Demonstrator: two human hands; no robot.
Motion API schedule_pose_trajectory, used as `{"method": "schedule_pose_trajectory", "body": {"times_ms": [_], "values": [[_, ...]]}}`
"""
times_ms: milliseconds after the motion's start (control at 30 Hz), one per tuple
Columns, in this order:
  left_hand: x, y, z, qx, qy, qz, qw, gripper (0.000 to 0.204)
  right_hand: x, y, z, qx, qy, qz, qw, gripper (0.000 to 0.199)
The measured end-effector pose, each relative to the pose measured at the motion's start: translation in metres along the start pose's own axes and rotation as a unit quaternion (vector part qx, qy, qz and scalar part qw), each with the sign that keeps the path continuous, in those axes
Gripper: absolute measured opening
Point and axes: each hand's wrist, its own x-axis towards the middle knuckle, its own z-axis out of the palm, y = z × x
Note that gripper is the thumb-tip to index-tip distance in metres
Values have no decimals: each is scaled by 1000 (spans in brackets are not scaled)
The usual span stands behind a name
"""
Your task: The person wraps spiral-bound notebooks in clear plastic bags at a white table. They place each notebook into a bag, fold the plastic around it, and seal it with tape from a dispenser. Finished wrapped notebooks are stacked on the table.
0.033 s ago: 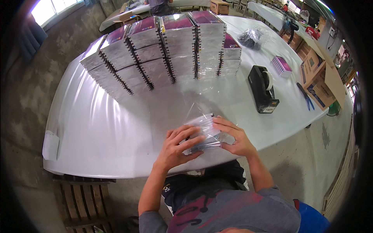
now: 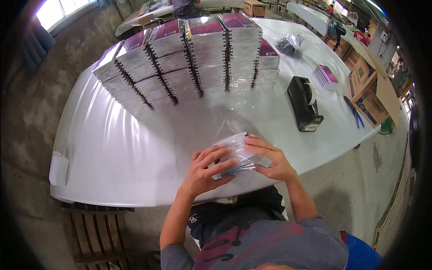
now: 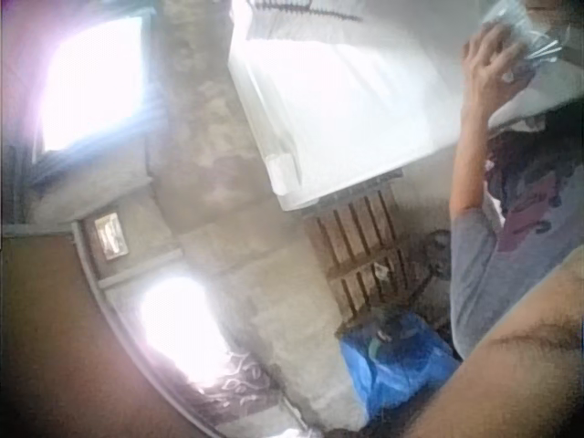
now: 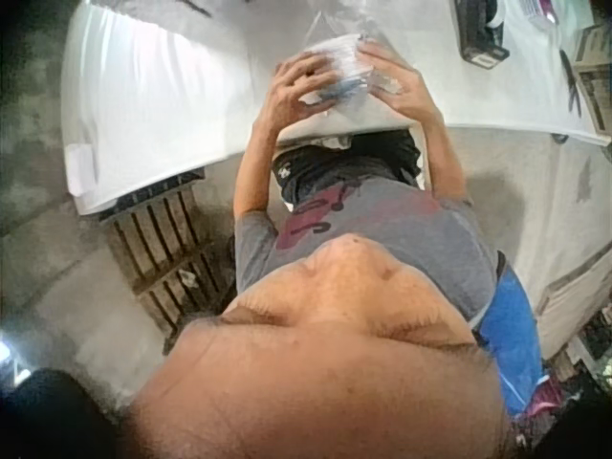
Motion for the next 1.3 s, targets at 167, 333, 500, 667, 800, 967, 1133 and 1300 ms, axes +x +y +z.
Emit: {"method": "schedule_pose_trajectory", "body": {"times_ms": [167, 333, 500, 667, 800, 967, 1133, 1300], "values": [[1, -6, -1, 42, -35, 34, 998, 56, 14, -4, -3, -135, -51, -72, 987, 51], [10, 10, -10, 10, -38, 28, 999, 66, 19, -8, -5, -237, -57, -95, 965, 46], [37, -2, -20, -306, 159, -123, 930, 51, 17, -4, 1, -324, -21, -130, 937, 38], [64, -34, -16, -366, -82, -308, 875, 26, 19, -8, 1, -298, -24, -120, 947, 37], [84, -41, -15, -430, -52, -287, 855, 22, 21, -8, 2, -302, -17, -122, 946, 36], [86, -38, -22, -275, 153, -226, 922, 27, 21, -10, 3, -296, -6, -125, 947, 37], [64, 2, -49, 17, 27, 19, 999, 43, 19, -9, 3, -294, -2, -117, 949, 39], [28, 2, -33, 80, -131, -39, 987, 58, 17, -14, 1, -268, -41, -81, 959, 43]]}}
